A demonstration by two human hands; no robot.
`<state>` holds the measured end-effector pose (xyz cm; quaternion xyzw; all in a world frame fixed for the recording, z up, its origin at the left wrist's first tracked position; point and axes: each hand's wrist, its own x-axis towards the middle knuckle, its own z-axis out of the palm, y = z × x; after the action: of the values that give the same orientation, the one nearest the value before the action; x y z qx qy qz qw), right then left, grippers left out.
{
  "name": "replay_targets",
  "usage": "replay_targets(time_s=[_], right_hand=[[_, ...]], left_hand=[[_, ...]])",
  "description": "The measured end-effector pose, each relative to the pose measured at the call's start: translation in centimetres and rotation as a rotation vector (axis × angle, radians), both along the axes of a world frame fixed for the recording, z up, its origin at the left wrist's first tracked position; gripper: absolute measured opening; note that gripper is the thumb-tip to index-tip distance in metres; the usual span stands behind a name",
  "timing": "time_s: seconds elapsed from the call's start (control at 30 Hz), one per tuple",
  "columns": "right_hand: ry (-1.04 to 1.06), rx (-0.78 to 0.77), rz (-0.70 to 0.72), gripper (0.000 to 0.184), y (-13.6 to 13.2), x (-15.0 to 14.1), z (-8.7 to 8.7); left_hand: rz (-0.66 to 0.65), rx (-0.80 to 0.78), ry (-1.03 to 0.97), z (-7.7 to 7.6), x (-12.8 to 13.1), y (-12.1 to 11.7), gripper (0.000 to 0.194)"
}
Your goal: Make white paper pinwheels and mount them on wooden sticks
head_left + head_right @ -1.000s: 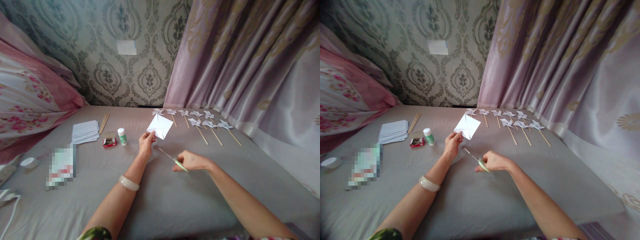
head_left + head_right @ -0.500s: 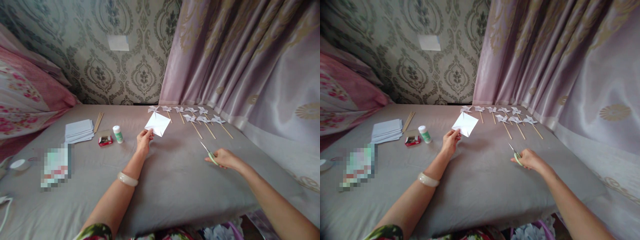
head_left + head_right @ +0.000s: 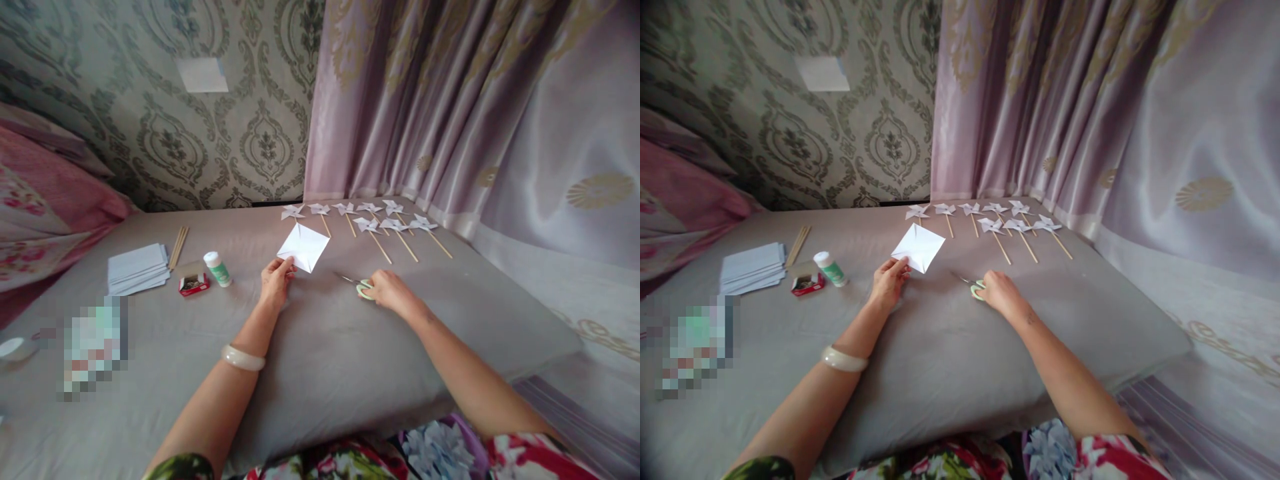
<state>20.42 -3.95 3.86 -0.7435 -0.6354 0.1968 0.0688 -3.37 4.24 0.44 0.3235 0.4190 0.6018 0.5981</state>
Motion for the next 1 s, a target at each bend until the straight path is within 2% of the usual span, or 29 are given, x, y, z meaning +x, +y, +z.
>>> replay_targets(time_s=[0.13, 0.27, 0.4, 0.5, 0.7, 0.8, 0.87, 1.0], right_hand=[[-0.146, 0.082, 0.033, 0.016, 1.1, -1.7, -0.7], [-0.205, 0.058, 0.138, 0.019, 1.0, -2.1, -1.0], [-0.234, 0.032, 0.173, 0.021, 0.4, -1.5, -0.4], [-0.263, 0.013, 0.111, 0.021, -0.1, -0.5, 0.0], [-0.403, 0.033, -0.154, 0.028, -2.9, 3.8, 0.0], [-0.442, -0.034, -0.197, 0.024, -4.6, 6.1, 0.3], [-0.44, -0.055, -0.214, 0.025, -5.1, 7.0, 0.6], [-0.267, 0.124, -0.158, 0.027, -3.7, 6.8, 0.6]], left_hand=[[0.012, -0.015, 0.01, -0.1, 0.0, -0.1, 0.037], [0.021, -0.024, 0.011, -0.2, -0.1, -0.1, 0.037], [0.017, -0.028, 0.01, -0.3, -0.1, 0.0, 0.035], [0.019, -0.029, 0.006, -0.2, -0.3, 0.0, 0.031], [0.003, -0.003, -0.008, 0.9, -1.4, 0.0, 0.024], [-0.076, -0.01, 0.011, 1.5, -2.1, -0.1, 0.025], [-0.174, -0.028, 0.061, 1.6, -2.4, -0.1, 0.027], [-0.433, -0.017, 0.288, 1.3, -2.2, -0.2, 0.028]])
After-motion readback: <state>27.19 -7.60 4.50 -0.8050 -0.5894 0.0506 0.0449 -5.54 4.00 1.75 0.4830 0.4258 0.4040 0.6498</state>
